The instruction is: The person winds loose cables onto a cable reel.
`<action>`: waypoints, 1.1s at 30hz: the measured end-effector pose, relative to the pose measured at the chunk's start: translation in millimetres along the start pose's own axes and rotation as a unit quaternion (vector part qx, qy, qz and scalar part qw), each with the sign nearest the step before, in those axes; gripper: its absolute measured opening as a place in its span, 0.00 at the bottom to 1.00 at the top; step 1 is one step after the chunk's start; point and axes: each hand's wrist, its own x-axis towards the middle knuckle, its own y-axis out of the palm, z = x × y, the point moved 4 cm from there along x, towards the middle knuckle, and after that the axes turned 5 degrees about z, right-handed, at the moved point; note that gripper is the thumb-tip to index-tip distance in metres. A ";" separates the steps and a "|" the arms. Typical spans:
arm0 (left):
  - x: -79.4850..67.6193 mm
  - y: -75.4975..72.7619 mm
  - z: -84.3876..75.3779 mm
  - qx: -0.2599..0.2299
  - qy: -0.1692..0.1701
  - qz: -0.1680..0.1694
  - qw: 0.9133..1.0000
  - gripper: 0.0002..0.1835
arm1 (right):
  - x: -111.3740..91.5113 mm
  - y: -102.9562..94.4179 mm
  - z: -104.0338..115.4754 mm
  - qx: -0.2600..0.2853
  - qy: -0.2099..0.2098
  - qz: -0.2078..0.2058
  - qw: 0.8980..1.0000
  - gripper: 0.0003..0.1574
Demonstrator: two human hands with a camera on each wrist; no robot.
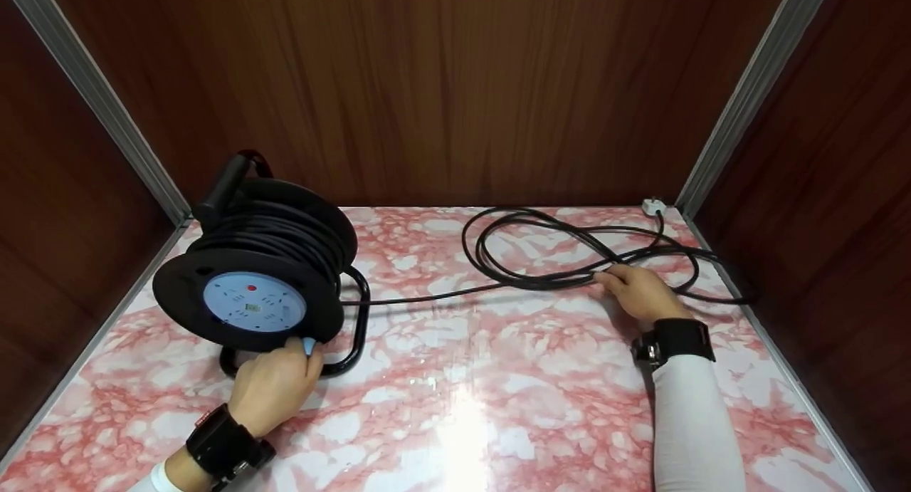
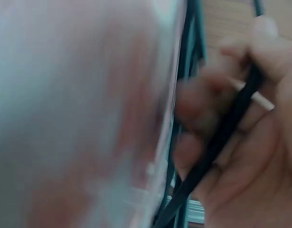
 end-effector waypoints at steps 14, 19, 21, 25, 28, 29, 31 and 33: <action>-2.8 5.0 26.2 -0.105 -0.121 0.155 0.975 0.22 | -18.1 -33.8 26.8 0.016 -0.001 -0.009 1.000 0.24; -9.5 9.0 45.3 -0.138 -0.172 0.233 0.947 0.23 | -17.6 -30.5 20.3 0.011 -0.002 -0.021 1.000 0.20; -11.5 8.3 50.5 -0.142 -0.176 0.237 0.945 0.23 | -17.9 -38.2 27.2 0.010 -0.029 -0.097 0.995 0.14; -13.5 5.7 58.5 -0.145 -0.183 0.233 0.944 0.23 | -16.3 -40.9 35.2 0.017 -0.057 -0.140 0.988 0.12; -13.7 2.8 66.7 -0.152 -0.188 0.245 0.939 0.23 | -15.1 -26.3 24.3 0.025 -0.020 -0.048 0.998 0.21; -13.9 1.8 69.9 -0.155 -0.192 0.251 0.936 0.23 | -15.3 -21.2 19.0 0.026 -0.002 -0.013 1.000 0.24; -14.6 -0.1 76.5 -0.164 -0.204 0.267 0.928 0.24 | -16.3 -15.1 12.9 0.020 0.013 0.033 0.999 0.29; -15.6 -2.0 81.4 -0.169 -0.218 0.273 0.922 0.24 | -17.3 -15.9 13.4 0.015 0.011 0.037 0.999 0.29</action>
